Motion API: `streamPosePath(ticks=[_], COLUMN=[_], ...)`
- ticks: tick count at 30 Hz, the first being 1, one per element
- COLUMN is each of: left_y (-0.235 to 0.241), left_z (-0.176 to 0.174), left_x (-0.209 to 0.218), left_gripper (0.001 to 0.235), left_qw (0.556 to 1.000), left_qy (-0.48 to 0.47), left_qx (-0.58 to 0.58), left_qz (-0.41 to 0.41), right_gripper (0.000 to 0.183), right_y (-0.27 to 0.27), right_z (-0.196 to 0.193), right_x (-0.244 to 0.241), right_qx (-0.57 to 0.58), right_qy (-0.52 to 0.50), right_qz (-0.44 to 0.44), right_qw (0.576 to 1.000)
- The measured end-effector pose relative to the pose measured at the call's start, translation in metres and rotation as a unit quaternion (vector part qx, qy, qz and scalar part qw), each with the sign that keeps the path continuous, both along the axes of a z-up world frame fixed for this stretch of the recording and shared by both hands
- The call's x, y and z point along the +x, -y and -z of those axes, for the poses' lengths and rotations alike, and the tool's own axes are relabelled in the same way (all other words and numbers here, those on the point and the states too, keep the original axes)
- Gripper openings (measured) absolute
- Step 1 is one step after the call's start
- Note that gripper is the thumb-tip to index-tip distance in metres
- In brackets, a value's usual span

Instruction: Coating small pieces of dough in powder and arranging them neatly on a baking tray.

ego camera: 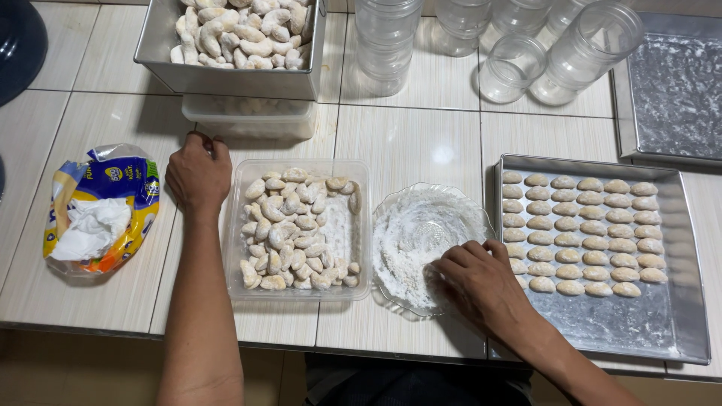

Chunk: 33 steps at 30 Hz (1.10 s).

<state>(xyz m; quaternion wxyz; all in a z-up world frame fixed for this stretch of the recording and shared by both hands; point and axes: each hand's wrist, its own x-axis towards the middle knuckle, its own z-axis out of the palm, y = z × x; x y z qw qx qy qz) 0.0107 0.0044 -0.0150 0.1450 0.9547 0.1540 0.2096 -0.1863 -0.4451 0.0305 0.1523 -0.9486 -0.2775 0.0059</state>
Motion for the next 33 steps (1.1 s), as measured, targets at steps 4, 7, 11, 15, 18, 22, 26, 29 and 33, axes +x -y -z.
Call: streamPosePath(ticks=[4,7,11,15,18,22,26,29,33], left_y=[0.002,0.003,0.004,0.003,0.004,0.004,0.004,0.003,0.005], left_z=[-0.002,-0.005,-0.005,-0.005,-0.006,-0.005,-0.007,-0.005,-0.006], left_x=[-0.001,-0.002,-0.003,-0.002,-0.002,-0.002,-0.003,-0.002,-0.003], left_gripper=[0.025,0.026,0.025,0.025,0.025,0.025,0.026,0.026,0.025], left_qw=[1.000,1.000,1.000,1.000,1.000,1.000,1.000,1.000,1.000], left_qy=[0.001,-0.011,-0.010,-0.014,-0.018,-0.007,-0.018,-0.014,-0.013], left_qx=[0.012,0.005,0.002,-0.001,0.000,0.008,0.002,0.004,0.004], left_qz=[0.007,-0.007,-0.007,-0.011,-0.012,-0.009,-0.007,-0.005,-0.009], right_gripper=[0.010,0.017,0.028,0.012,0.008,0.028,0.028,0.029,0.023], right_y=[-0.003,-0.002,0.003,-0.002,-0.005,0.007,0.013,0.014,0.013], right_z=[0.002,-0.012,-0.013,-0.011,-0.019,-0.002,-0.002,0.001,0.004], right_x=[0.001,0.001,0.004,0.005,0.005,0.005,0.004,0.003,0.004], right_qx=[-0.002,0.024,0.028,0.044,0.080,0.056,0.056,0.029,0.010], right_qy=[0.024,-0.011,-0.044,-0.026,-0.051,-0.045,-0.020,-0.008,0.036], right_qz=[0.007,-0.011,-0.010,0.003,-0.001,-0.003,-0.046,-0.057,-0.058], right_qw=[1.000,1.000,0.999,0.999,0.996,0.997,0.997,0.998,0.998])
